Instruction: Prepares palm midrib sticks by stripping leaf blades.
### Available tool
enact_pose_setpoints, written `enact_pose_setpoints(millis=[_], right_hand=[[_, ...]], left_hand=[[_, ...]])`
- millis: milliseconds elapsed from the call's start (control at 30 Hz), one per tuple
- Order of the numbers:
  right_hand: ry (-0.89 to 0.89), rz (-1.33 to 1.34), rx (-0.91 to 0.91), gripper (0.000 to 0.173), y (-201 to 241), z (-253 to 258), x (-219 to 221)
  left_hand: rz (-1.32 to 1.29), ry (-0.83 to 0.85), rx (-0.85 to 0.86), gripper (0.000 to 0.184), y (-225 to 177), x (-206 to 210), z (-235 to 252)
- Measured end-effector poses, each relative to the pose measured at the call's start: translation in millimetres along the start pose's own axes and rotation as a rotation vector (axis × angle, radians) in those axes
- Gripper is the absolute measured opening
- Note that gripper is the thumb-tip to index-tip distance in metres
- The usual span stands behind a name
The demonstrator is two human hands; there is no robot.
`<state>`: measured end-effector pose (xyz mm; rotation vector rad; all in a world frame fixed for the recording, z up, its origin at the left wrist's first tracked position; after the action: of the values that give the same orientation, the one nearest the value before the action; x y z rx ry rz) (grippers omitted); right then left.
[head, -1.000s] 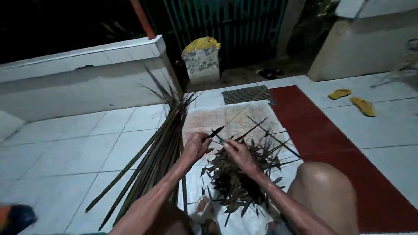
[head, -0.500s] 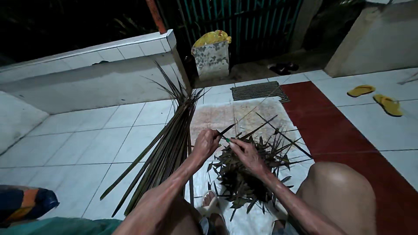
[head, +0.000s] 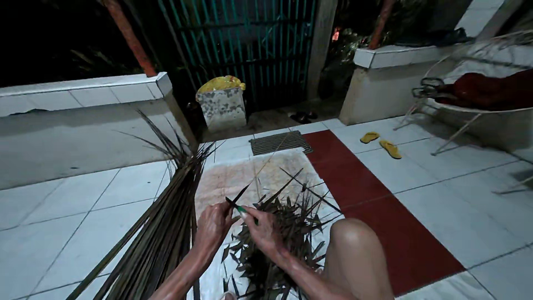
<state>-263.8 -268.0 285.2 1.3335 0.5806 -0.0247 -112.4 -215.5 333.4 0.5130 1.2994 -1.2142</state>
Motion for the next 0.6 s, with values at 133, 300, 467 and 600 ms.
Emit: enact_pose_setpoints(millis=[133, 300, 467, 600], right_hand=[[-0.009, -0.003, 0.004, 0.038, -0.6, 0.6, 0.7], [-0.011, -0.026, -0.001, 0.039, -1.6, 0.3, 3.3], [-0.021, -0.03, 0.0, 0.039, -2.6, 0.3, 7.2], [-0.031, -0.011, 0.014, 0.039, -4.4, 2.1, 8.7]], left_hand=[[0.014, -0.036, 0.024, 0.029, -1.7, 1.2, -3.2], [0.051, -0.018, 0.019, 0.026, -2.0, -0.5, -4.6], [0.08, 0.001, 0.007, 0.026, -1.3, -1.9, -6.0], [0.072, -0.022, 0.033, 0.026, -4.3, -4.1, -8.7]])
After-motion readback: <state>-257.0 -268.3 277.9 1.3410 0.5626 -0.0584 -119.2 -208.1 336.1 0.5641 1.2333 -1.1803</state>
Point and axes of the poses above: each hand's wrist, its own z-axis towards the middle knuckle, its own x-axis out of the palm, y = z × x, the point moved 3 cm from there along z, towards the middle knuckle, and after that the axes turned 13 degrees about -y, right-handed, at the moved point
